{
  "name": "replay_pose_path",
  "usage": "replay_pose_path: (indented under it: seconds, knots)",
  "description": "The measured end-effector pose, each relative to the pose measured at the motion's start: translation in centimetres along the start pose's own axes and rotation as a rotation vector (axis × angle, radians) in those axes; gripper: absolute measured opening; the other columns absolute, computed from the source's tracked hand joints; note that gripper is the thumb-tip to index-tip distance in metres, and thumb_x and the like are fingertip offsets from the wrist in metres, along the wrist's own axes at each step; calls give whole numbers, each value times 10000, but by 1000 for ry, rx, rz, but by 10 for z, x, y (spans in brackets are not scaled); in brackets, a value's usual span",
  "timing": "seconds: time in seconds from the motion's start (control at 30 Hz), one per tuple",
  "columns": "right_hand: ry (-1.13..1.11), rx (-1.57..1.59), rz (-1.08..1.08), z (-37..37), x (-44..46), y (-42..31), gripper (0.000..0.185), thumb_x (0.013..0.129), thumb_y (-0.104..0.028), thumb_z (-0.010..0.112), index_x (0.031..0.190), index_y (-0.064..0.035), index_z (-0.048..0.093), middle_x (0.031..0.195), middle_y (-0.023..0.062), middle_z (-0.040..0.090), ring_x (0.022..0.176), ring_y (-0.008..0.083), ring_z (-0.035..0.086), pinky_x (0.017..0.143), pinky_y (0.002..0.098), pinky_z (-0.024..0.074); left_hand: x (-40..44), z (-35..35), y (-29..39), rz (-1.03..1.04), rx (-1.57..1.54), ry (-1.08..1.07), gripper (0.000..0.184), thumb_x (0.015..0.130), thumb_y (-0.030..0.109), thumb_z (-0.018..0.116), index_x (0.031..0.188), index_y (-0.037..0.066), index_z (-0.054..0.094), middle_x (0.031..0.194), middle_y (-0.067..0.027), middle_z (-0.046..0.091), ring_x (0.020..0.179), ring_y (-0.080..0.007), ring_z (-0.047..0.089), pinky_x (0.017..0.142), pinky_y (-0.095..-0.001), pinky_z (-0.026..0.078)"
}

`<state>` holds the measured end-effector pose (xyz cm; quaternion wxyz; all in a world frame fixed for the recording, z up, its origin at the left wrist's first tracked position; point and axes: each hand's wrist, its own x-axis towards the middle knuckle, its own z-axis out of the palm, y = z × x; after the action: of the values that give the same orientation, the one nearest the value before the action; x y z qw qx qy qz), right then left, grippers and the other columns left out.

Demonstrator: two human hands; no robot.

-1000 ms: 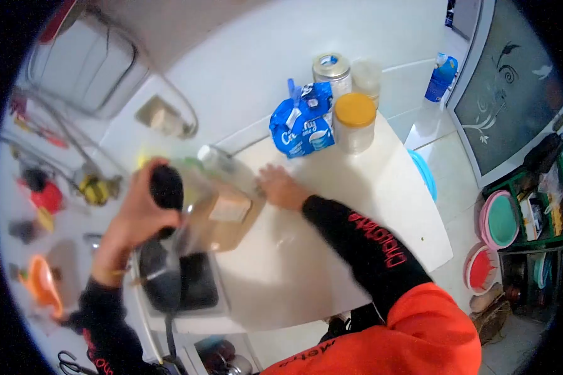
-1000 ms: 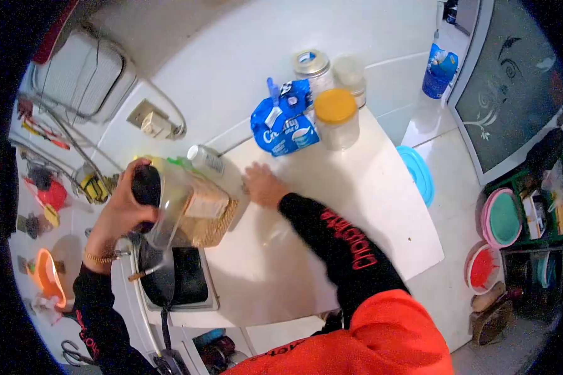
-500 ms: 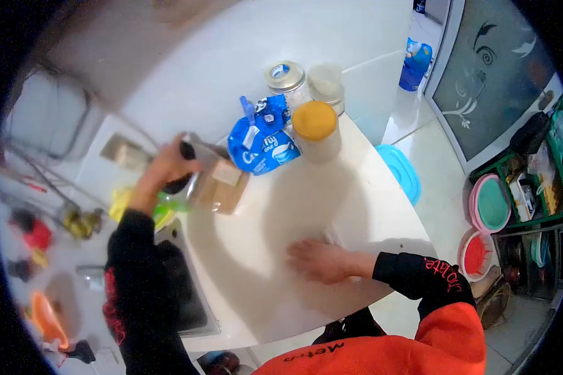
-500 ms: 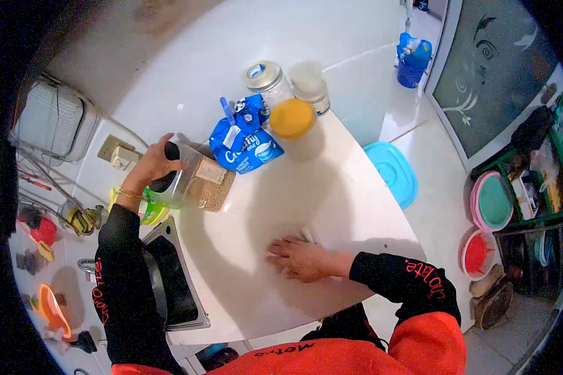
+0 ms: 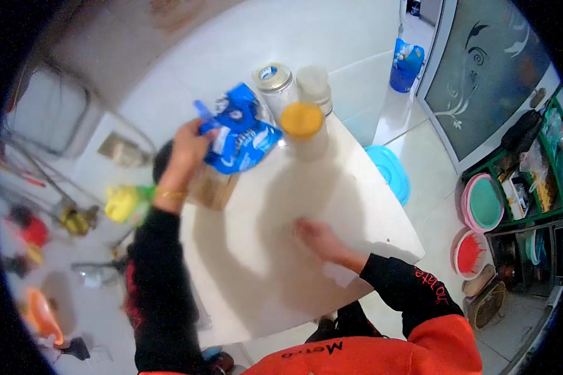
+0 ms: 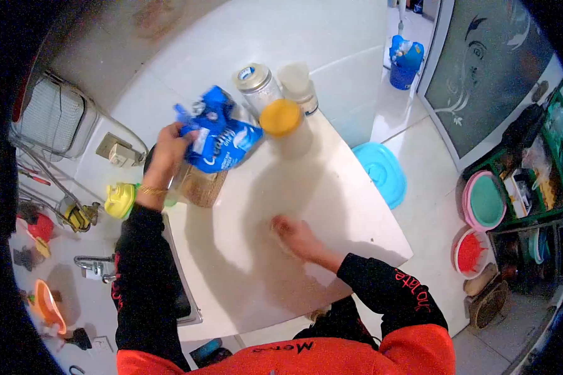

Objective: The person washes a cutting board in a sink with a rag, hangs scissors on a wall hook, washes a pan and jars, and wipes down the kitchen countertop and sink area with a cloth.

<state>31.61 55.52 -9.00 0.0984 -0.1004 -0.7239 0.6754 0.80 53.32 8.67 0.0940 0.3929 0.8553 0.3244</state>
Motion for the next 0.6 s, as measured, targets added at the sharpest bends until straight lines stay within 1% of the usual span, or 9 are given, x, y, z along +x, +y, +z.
replay_pose_path:
  seconds: [0.03,0.07,0.13,0.17,0.23,0.27,0.33,0.5,0.6]
  knots:
    - [235,588,423,-3,3,-15,282,916,-112,431,1179,-57,515,1174,140,540,1069,259,554,900,425,460,-18,-22,2,-20,-91,-12,234,812,82,635,1014,-34,614,891,-78,660,768,-180,609,697,-306,476]
    - [233,597,428,-3,8,-26,282,916,-112,431,1179,-57,515,1174,140,540,1069,259,554,900,425,460,-37,-40,6,-37,-185,-23,210,816,63,625,1006,-25,619,874,-55,654,757,-158,598,695,-289,473]
    - [269,1395,281,2,18,-45,292,971,-238,371,1050,-39,570,1015,99,617,928,227,605,825,353,507,-88,-71,25,-47,-373,9,183,795,108,658,926,-19,642,837,-62,651,725,-132,582,675,-302,476]
    - [261,1397,275,13,27,-40,292,971,-238,371,1050,-39,570,1015,99,617,928,227,605,825,353,507,-114,-78,29,-89,-319,55,148,801,94,648,909,-6,643,824,-51,645,706,-123,569,663,-293,470]
    - [-296,1828,74,40,51,-22,350,961,-312,383,1073,-42,575,996,94,626,927,220,605,806,360,512,-161,-85,27,-164,-99,41,100,808,69,633,884,4,638,791,-31,632,676,-105,537,637,-277,454]
    - [-311,1826,76,48,57,-36,350,961,-312,383,1073,-42,575,996,94,626,927,220,605,806,360,512,-181,-85,21,-197,67,-23,88,808,57,628,876,1,632,771,-22,624,666,-98,519,623,-269,444]
    - [178,1377,407,58,67,-66,370,944,-325,419,1161,-47,532,1041,88,630,998,219,581,859,360,474,-221,-77,9,-164,177,-13,60,807,20,632,849,-6,597,753,-7,600,677,-100,502,643,-236,414]
    - [169,1203,268,19,114,-80,394,926,-350,444,1117,-29,572,1121,119,608,1056,212,547,947,337,404,-288,-86,-44,-261,-50,191,99,792,6,631,884,-12,599,713,-32,597,643,-83,479,593,-241,405]
    - [166,-172,-130,-21,203,-80,415,898,-366,407,1199,-118,551,1201,143,541,1123,350,485,942,468,386,-318,-90,-59,-317,48,224,155,774,4,629,928,-6,614,675,-41,587,607,-72,468,551,-240,400]
